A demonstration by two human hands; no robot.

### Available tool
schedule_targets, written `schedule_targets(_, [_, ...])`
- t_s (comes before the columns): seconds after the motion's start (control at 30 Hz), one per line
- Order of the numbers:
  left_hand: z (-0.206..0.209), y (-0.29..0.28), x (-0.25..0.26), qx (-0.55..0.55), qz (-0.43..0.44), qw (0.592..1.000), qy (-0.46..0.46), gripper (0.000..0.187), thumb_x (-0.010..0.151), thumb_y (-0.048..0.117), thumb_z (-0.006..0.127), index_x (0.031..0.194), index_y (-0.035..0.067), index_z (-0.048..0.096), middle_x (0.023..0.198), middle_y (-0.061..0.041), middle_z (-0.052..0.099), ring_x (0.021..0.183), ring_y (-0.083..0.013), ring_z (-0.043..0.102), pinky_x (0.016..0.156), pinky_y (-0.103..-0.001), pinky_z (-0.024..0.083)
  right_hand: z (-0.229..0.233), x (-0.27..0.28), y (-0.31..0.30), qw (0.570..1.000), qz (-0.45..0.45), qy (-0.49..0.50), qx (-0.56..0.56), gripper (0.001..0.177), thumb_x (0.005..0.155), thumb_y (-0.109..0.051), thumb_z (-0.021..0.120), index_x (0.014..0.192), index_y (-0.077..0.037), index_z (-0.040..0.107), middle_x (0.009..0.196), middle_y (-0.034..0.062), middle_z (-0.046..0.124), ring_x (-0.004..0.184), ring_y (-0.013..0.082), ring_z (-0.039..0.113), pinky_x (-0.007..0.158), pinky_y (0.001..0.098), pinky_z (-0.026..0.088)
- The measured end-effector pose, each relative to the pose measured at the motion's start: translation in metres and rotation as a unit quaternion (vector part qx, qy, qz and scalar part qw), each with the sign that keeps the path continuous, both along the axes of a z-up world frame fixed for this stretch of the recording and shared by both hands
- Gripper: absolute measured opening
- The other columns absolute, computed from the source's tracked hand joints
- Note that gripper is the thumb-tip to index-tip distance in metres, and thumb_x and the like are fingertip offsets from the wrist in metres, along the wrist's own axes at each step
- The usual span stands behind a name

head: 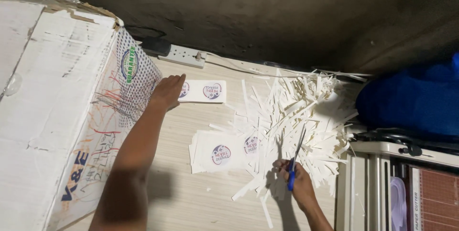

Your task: The person uses blue-handled scissors to cut a sheet of white paper printed with circular logos into individual pieces. The person repeatedly cuts the paper, separates the cut pieces, and places them into a pile on the table.

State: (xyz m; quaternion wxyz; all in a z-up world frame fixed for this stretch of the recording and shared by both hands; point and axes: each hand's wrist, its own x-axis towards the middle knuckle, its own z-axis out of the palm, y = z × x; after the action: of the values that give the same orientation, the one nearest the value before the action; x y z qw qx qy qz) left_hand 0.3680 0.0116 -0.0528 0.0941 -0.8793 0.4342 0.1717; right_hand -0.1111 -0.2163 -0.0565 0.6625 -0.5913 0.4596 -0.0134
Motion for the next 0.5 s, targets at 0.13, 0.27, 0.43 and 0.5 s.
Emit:
schedule_targets(0.13, [0.057, -0.021, -0.020, 0.045, 0.007, 0.999, 0.018, 0.115, 0.075, 0.019, 0.088, 0.161, 0.003, 0.015, 0.157, -0.012, 0.035, 0.147, -0.0267, 0.032, 0.124, -0.040, 0.024, 0.005, -0.002, 0.010, 0.999, -0.007, -0.034, 0.028, 0.039, 0.092, -0.012, 0.066, 0.126, 0.005, 0.063, 0.115, 0.0125, 0.073, 0.108, 0.0217, 0.069, 0.100, 0.0328, 0.050])
schedule_targets(0.27, [0.074, -0.057, -0.046, 0.047, 0.005, 0.995, 0.082, 0.125, 0.072, 0.022, 0.090, 0.161, 0.012, 0.003, 0.166, -0.011, 0.014, 0.155, -0.0252, 0.014, 0.128, -0.041, 0.006, 0.014, -0.001, 0.021, 0.999, -0.010, 0.009, 0.038, 0.036, 0.092, -0.008, 0.064, 0.126, 0.004, 0.063, 0.114, 0.0118, 0.074, 0.107, 0.0199, 0.069, 0.099, 0.0307, 0.051])
schedule_targets(0.43, [0.065, -0.098, -0.067, -0.016, -0.022, 0.992, 0.127, 0.125, 0.072, 0.023, 0.089, 0.161, 0.016, 0.001, 0.168, -0.010, 0.011, 0.155, -0.0244, 0.011, 0.127, -0.039, 0.006, 0.016, -0.006, 0.029, 0.999, -0.006, -0.002, 0.051, 0.038, 0.092, -0.010, 0.065, 0.127, 0.002, 0.061, 0.113, 0.0108, 0.074, 0.107, 0.0184, 0.070, 0.099, 0.0296, 0.053])
schedule_targets(0.5, [0.057, -0.107, -0.070, -0.019, -0.043, 0.991, 0.125, 0.123, 0.073, 0.022, 0.089, 0.162, 0.014, 0.004, 0.166, -0.010, 0.019, 0.153, -0.0245, 0.020, 0.127, -0.037, 0.013, 0.018, -0.012, 0.032, 0.999, 0.011, -0.012, 0.047, 0.038, 0.094, -0.014, 0.067, 0.125, 0.007, 0.061, 0.112, 0.0121, 0.073, 0.104, 0.0193, 0.068, 0.096, 0.0314, 0.053])
